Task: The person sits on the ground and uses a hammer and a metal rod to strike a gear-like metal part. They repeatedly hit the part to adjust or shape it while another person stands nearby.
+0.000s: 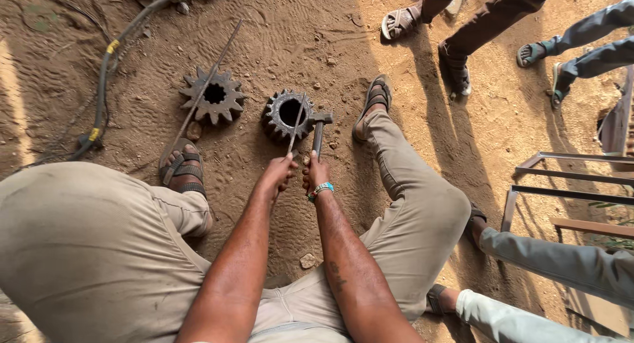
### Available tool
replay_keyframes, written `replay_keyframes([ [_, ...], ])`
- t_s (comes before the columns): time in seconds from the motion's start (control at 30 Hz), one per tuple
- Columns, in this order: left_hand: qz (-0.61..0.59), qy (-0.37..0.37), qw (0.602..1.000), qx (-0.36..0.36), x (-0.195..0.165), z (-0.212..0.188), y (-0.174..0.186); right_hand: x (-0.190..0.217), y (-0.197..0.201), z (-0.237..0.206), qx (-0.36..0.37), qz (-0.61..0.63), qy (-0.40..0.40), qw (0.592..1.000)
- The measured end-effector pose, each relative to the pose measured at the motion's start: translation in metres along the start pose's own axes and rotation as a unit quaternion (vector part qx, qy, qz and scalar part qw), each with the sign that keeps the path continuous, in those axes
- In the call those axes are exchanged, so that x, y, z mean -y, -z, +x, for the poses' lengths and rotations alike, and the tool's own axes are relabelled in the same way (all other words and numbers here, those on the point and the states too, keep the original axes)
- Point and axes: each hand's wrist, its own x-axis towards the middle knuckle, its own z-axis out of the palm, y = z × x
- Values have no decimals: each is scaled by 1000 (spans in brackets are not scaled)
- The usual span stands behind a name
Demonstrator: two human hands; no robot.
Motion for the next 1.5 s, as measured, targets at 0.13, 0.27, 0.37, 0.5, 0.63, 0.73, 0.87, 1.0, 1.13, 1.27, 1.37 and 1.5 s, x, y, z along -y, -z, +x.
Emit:
replay_keyframes([
  [0.13,-41,-25,998,30,-17,7,-6,-4,-2,3,27,56,-14,998],
  [0.27,-74,-41,996,40,-23,12,-9,-7,-2,8,58,102,-30,993],
  [0.37,-112,-56,990,57,-26,15,-10,-6,-3,10,82,115,-42,989],
  [0.5,-122,-62,989,60,-33,19,-13,-2,-8,7,80,120,-21,989],
  [0.63,-141,-76,985,62,-37,22,-15,-2,-10,8,70,100,-20,992],
  [0.73,-144,-82,984,68,-38,25,-16,-8,-11,15,62,101,6,993],
  [0.87,-148,-100,980,82,-40,30,-18,-16,-14,26,34,84,29,996],
  [1.0,-182,-114,972,93,-42,34,-19,-17,-15,29,12,70,26,997],
  [1.13,-200,-113,969,91,-43,36,-20,-16,-13,28,23,44,11,999],
  [1.27,-189,-113,972,86,-43,37,-20,-18,-12,29,58,97,9,994],
  [1.37,-195,-119,970,88,-43,37,-20,-21,-12,30,61,104,6,993],
  [1.5,-200,-123,968,90,-44,37,-20,-22,-13,32,40,96,-16,994],
])
